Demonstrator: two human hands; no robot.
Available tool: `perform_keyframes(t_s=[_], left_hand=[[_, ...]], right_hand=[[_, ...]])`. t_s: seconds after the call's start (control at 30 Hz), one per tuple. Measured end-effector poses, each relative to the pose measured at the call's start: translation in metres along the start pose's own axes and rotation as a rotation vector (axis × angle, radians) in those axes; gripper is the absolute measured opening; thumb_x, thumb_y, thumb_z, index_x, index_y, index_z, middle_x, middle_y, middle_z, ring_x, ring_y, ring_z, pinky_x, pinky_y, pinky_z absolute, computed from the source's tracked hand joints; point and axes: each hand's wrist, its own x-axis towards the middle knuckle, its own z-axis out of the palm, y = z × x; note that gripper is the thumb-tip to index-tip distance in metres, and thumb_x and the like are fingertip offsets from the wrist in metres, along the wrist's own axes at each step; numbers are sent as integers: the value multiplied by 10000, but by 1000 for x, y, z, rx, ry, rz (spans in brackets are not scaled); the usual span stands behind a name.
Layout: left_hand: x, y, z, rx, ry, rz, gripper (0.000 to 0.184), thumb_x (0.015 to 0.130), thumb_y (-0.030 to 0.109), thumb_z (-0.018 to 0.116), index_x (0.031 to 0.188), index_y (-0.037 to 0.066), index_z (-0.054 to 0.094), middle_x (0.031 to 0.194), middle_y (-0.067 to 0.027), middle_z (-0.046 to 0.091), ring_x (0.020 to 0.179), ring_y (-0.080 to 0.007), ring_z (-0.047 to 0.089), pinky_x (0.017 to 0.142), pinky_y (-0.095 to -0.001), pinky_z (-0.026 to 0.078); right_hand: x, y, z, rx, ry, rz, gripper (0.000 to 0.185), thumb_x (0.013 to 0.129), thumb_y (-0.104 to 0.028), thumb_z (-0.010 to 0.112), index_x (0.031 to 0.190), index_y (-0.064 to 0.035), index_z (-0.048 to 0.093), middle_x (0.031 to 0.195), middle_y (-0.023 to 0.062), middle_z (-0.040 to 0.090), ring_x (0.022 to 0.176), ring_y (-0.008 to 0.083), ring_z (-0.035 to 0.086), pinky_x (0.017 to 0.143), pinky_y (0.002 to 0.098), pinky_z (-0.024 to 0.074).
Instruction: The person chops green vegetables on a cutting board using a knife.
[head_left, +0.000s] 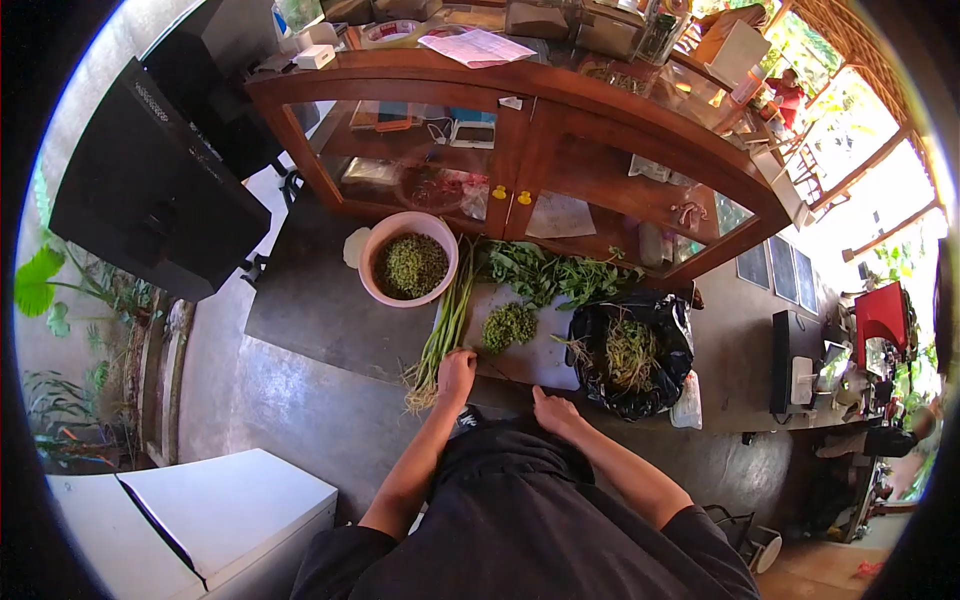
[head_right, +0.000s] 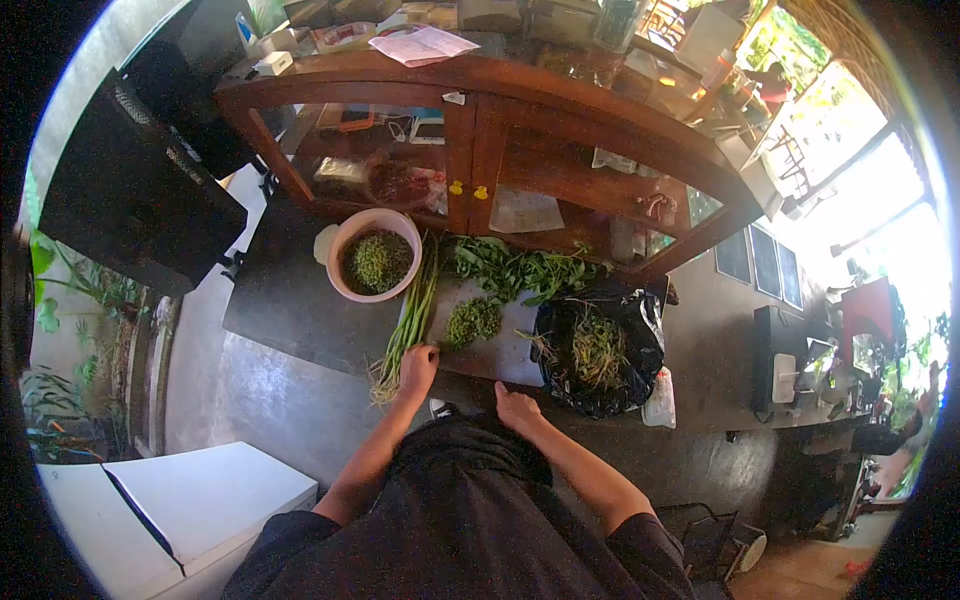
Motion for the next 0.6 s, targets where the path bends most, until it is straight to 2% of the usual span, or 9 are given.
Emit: perform_keyframes(t_s=[0.03,0.1,0.23,0.4,0.57,0.6], left_hand=[[1,3,-3,5,-26,-14,113,736,54,636,824,12,692,839,-162,635,815,-334,618,745,-415,505],[1,2,-3,12,-56,-23,105,737,52,634,816,13,690,833,-163,634,813,-331,618,743,-417,505],[4,-1,2,87,-46,44,113,730,41,646,827,15,696,841,-178,633,811,-347,618,733,-418,509],[2,-6,5,115,-50,64,114,742,46,627,834,18,690,815,-180,627,823,-352,612,745,-421,503],[4,1,-1,18,-74,-6,131,748,42,623,858,16,690,869,-184,637,840,-356,615,769,-425,498],[6,0,-1,19,-73,-8,131,748,42,623,858,16,690,869,-184,637,840,-356,615,769,-425,498]], right_hand=[[-3,3,-1,0,-4,-3,455,908,-122,373,1349,-46,294,982,267,626,903,427,620,735,525,497],[-10,6,-3,30,16,58,359,909,-242,401,1210,-47,392,954,267,631,898,441,611,780,548,463],[-3,4,7,7,95,42,312,906,-250,434,1147,-53,407,883,246,644,830,433,626,723,539,485],[4,1,10,-12,180,3,283,909,-253,442,1105,-54,404,842,241,644,787,433,627,700,540,490],[-8,3,0,8,211,25,284,920,-270,437,1089,-46,401,827,250,638,777,438,625,693,543,489],[-10,3,-1,-28,211,7,321,929,-258,435,1150,-28,400,804,233,644,744,413,636,651,518,505]])
